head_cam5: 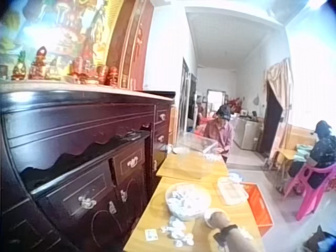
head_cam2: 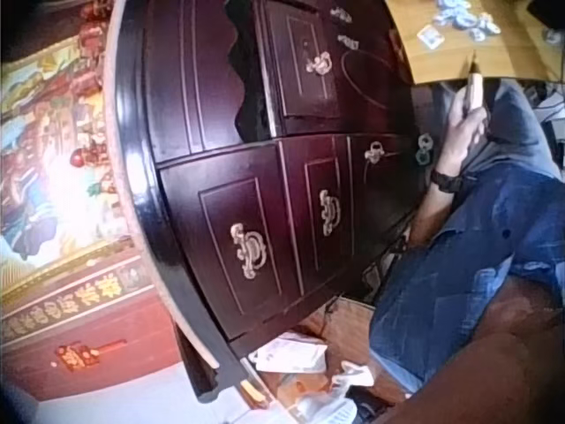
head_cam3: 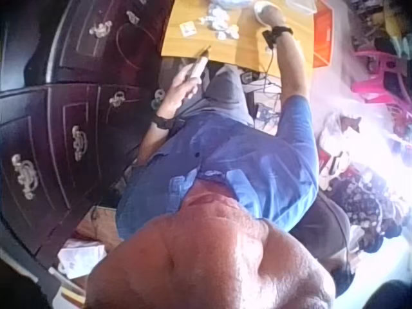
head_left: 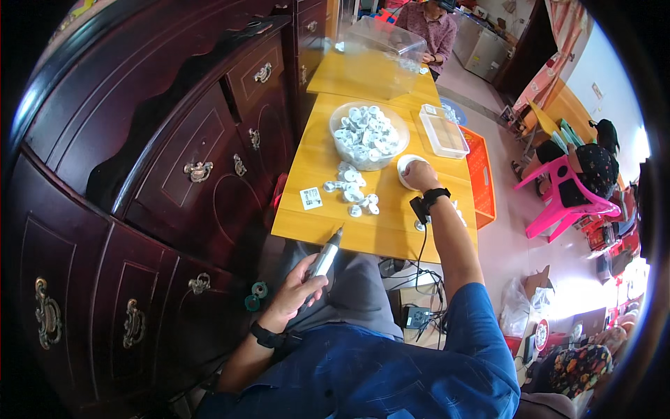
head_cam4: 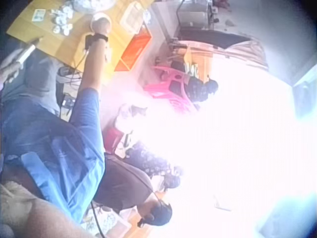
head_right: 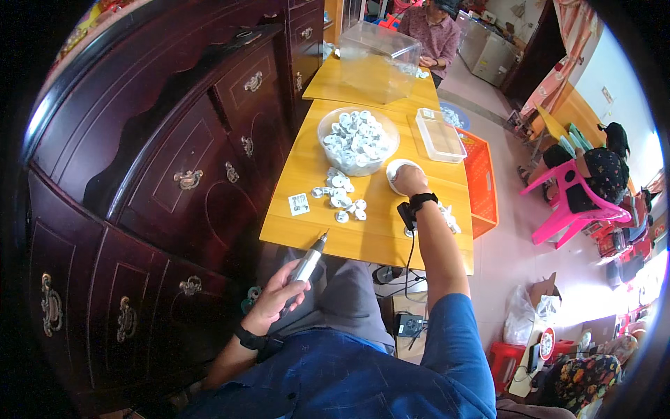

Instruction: The person picks up a screw from a bowl, places it into a white plastic component, and uses a power screwdriver to drive the screw into the part. This process is repeated with several more components throughout the video.

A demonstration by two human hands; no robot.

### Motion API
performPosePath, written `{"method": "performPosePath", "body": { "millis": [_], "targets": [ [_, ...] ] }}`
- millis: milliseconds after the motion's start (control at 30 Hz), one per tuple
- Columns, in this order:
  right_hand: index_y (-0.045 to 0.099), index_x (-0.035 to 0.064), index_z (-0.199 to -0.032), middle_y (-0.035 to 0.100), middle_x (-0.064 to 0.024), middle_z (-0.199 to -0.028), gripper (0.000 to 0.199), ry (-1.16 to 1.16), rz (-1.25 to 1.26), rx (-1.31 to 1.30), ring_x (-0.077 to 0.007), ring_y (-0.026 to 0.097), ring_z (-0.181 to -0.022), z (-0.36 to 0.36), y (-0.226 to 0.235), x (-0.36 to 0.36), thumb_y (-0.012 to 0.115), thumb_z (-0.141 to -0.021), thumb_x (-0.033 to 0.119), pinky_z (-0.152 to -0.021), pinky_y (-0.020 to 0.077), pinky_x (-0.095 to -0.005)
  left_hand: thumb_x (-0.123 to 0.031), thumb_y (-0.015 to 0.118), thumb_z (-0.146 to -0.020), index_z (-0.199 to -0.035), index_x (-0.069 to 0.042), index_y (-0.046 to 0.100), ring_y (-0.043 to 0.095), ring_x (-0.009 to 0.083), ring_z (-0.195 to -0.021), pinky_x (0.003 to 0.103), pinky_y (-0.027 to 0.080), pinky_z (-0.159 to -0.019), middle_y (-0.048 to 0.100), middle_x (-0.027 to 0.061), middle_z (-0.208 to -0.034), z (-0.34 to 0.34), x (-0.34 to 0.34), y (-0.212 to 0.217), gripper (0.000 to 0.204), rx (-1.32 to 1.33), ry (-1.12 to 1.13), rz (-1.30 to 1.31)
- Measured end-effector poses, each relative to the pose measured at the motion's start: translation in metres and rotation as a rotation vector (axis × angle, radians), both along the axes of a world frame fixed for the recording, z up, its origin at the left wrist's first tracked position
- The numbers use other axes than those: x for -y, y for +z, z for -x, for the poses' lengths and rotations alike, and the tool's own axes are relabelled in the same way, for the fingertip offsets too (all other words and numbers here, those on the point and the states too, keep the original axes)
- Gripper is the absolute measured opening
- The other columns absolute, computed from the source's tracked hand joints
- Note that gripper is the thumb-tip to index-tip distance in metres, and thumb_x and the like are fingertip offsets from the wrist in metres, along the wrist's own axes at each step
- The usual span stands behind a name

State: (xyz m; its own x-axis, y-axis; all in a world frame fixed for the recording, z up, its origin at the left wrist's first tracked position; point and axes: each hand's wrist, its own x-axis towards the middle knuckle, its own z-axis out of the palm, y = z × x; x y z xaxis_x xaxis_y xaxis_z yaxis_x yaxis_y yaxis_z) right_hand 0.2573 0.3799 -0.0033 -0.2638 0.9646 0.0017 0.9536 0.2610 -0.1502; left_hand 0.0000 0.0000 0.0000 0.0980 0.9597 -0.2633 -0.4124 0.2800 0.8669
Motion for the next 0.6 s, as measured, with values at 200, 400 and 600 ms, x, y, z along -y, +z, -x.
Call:
{"method": "performPosePath", "body": {
  "millis": [200, 400, 600],
  "targets": [
    [0.074, 0.0104, -0.093, 0.072, -0.0193, -0.099, 0.023, 0.002, -0.007, -0.042, -0.0366, 0.069, -0.093, -0.004, -0.003, 0.003, 0.064, -0.082, 0.029, -0.083, 0.0549, -0.0451, -0.016, 0.069, -0.091, -0.144, -0.005, 0.043, 0.055, 0.0063, -0.064, 0.019, 0.042, -0.049, 0.061, 0.0038, -0.091, 0.002, 0.001, 0.000, 0.060, 0.009, 0.015, -0.007],
    [0.071, 0.0036, -0.094, 0.070, -0.0255, -0.094, 0.028, 0.046, -0.087, -0.251, -0.0425, 0.068, -0.090, -0.009, 0.005, 0.010, 0.057, -0.085, 0.026, -0.083, 0.0540, -0.0493, -0.018, 0.070, -0.090, -0.145, -0.005, 0.041, 0.055, 0.0063, -0.065, 0.019, 0.041, -0.049, 0.062, 0.0039, -0.093, 0.002, -0.001, -0.004, 0.063, -0.005, -0.002, -0.022],
    [0.070, 0.0029, -0.086, 0.070, -0.0212, -0.079, 0.021, -0.037, -0.204, -0.591, -0.0357, 0.070, -0.076, -0.018, 0.005, 0.016, 0.061, -0.083, 0.022, -0.073, 0.0553, -0.0433, -0.021, 0.068, -0.093, -0.147, -0.005, 0.039, 0.055, 0.0078, -0.065, 0.019, 0.042, -0.049, 0.060, 0.0064, -0.096, -0.003, -0.003, -0.003, 0.063, -0.004, -0.036, -0.021]
  ]
}}
